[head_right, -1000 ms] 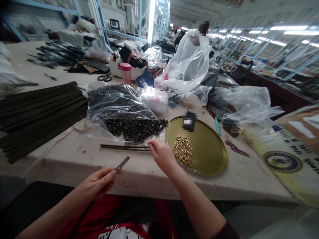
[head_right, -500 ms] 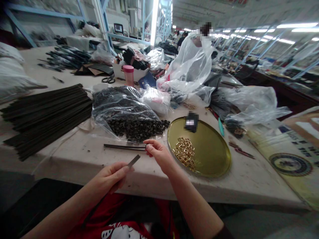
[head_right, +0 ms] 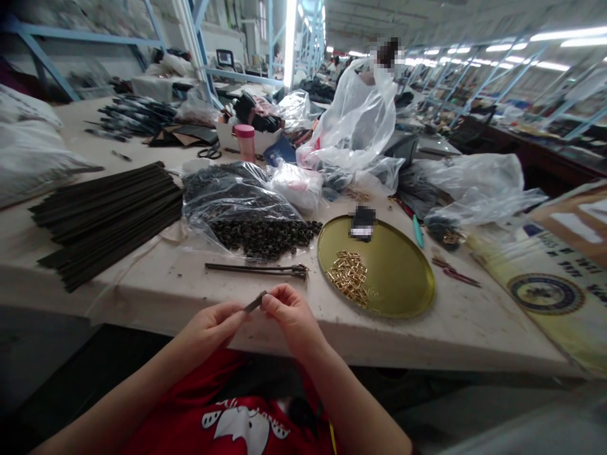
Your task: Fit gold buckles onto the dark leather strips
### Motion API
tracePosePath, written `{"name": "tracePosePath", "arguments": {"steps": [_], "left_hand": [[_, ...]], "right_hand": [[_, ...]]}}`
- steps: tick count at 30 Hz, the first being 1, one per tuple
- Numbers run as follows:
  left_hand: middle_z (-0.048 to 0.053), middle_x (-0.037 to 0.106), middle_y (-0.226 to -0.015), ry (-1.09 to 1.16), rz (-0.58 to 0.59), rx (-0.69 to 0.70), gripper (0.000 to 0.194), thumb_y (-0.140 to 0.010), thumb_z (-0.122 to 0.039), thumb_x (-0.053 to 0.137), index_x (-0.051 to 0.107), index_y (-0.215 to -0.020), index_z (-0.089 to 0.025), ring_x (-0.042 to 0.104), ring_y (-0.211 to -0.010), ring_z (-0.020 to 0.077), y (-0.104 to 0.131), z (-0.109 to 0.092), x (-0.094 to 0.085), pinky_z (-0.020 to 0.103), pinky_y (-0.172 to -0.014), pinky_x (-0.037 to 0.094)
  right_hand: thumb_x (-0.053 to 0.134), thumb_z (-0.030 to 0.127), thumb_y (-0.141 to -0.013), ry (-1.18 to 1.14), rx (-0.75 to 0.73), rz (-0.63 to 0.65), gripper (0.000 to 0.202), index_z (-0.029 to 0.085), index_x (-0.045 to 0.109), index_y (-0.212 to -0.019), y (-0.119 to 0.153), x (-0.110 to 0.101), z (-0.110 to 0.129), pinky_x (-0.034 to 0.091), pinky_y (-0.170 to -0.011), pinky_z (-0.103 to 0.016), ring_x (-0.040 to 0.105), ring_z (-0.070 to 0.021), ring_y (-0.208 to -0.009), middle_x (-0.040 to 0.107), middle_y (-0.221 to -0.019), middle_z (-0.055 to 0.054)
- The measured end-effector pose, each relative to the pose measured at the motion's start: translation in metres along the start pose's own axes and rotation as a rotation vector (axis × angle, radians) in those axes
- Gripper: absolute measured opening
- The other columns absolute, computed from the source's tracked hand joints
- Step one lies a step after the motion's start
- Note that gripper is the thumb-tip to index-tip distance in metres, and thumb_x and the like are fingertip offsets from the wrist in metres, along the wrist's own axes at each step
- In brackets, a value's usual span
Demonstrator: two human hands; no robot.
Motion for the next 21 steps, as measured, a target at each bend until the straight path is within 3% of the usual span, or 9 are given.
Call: {"name": "tracePosePath", "arguments": {"steps": [3, 7, 10, 12, 16, 19, 21], "left_hand": [[-0.004, 0.046, -0.061, -0.051, 0.018, 0.017, 0.027, -0.082, -0.034, 0.042, 0.059, -0.078, -0.014, 0.040, -0.056, 0.0106, 0.000, -0.002, 0.004, 0.021, -0.052, 0.031], [-0.004, 0.045, -0.059, -0.066, 0.040, 0.025, 0.026, -0.084, -0.034, 0.041, 0.056, -0.076, -0.015, 0.041, -0.055, 0.0112, -0.002, -0.003, 0.009, 0.021, -0.051, 0.032], [-0.002, 0.051, -0.067, -0.045, 0.034, 0.059, 0.019, -0.083, -0.029, 0.044, 0.052, -0.092, -0.015, 0.047, -0.062, 0.0131, -0.002, -0.003, 0.010, 0.023, -0.058, 0.037], [-0.002, 0.051, -0.068, -0.025, 0.032, 0.068, 0.026, -0.084, -0.026, 0.041, 0.046, -0.107, -0.014, 0.048, -0.062, 0.0135, -0.001, -0.002, 0.010, 0.024, -0.060, 0.039], [-0.005, 0.044, -0.057, 0.010, 0.079, 0.058, 0.037, -0.088, -0.032, 0.035, 0.038, -0.119, -0.013, 0.043, -0.050, 0.0121, -0.003, 0.002, 0.016, 0.023, -0.051, 0.037], [-0.005, 0.046, -0.054, 0.003, 0.138, 0.051, 0.042, -0.087, -0.030, 0.036, 0.033, -0.126, -0.012, 0.045, -0.050, 0.0121, -0.006, 0.005, 0.022, 0.023, -0.052, 0.038], [-0.004, 0.050, -0.055, 0.007, 0.172, 0.017, 0.049, -0.087, -0.029, 0.036, 0.026, -0.132, -0.013, 0.046, -0.047, 0.0116, -0.008, 0.010, 0.025, 0.023, -0.051, 0.038]], "right_hand": [[0.068, 0.032, -0.068, 0.119, -0.055, -0.040, 0.019, 0.017, 0.057, -0.069, 0.004, -0.004, 0.001, 0.037, -0.059, -0.021, 0.049, -0.0076, -0.058, 0.056, -0.061, 0.004], [0.070, 0.030, -0.065, 0.117, -0.015, -0.024, 0.028, 0.019, 0.061, -0.089, 0.008, -0.002, -0.009, 0.040, -0.061, -0.023, 0.051, -0.0093, -0.060, 0.059, -0.067, 0.003], [0.071, 0.027, -0.063, 0.065, 0.051, -0.052, 0.022, 0.016, 0.063, -0.080, 0.009, -0.007, -0.019, 0.039, -0.061, -0.022, 0.049, -0.0076, -0.059, 0.059, -0.069, 0.002], [0.073, 0.025, -0.061, 0.016, 0.083, -0.090, 0.021, 0.016, 0.060, -0.074, 0.008, -0.011, -0.025, 0.039, -0.059, -0.022, 0.049, -0.0070, -0.057, 0.057, -0.066, 0.003], [0.071, 0.031, -0.064, -0.076, 0.104, -0.095, 0.030, 0.018, 0.057, -0.087, 0.007, -0.005, -0.030, 0.041, -0.060, -0.023, 0.052, -0.0080, -0.060, 0.058, -0.075, 0.002], [0.068, 0.033, -0.068, -0.028, 0.086, -0.043, 0.030, 0.019, 0.057, -0.092, 0.007, 0.001, -0.029, 0.040, -0.059, -0.023, 0.050, -0.0077, -0.059, 0.058, -0.077, 0.001], [0.068, 0.031, -0.069, 0.022, 0.084, 0.023, 0.023, 0.017, 0.059, -0.084, 0.007, 0.006, -0.028, 0.039, -0.059, -0.022, 0.048, -0.0074, -0.058, 0.058, -0.071, 0.002]]}}
Point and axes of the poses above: each hand's wrist, its own y-axis away from the middle knuckle, its own x-axis out of the palm, z = x × y, the point moved 9 cm from there along -y, towards the middle knuckle
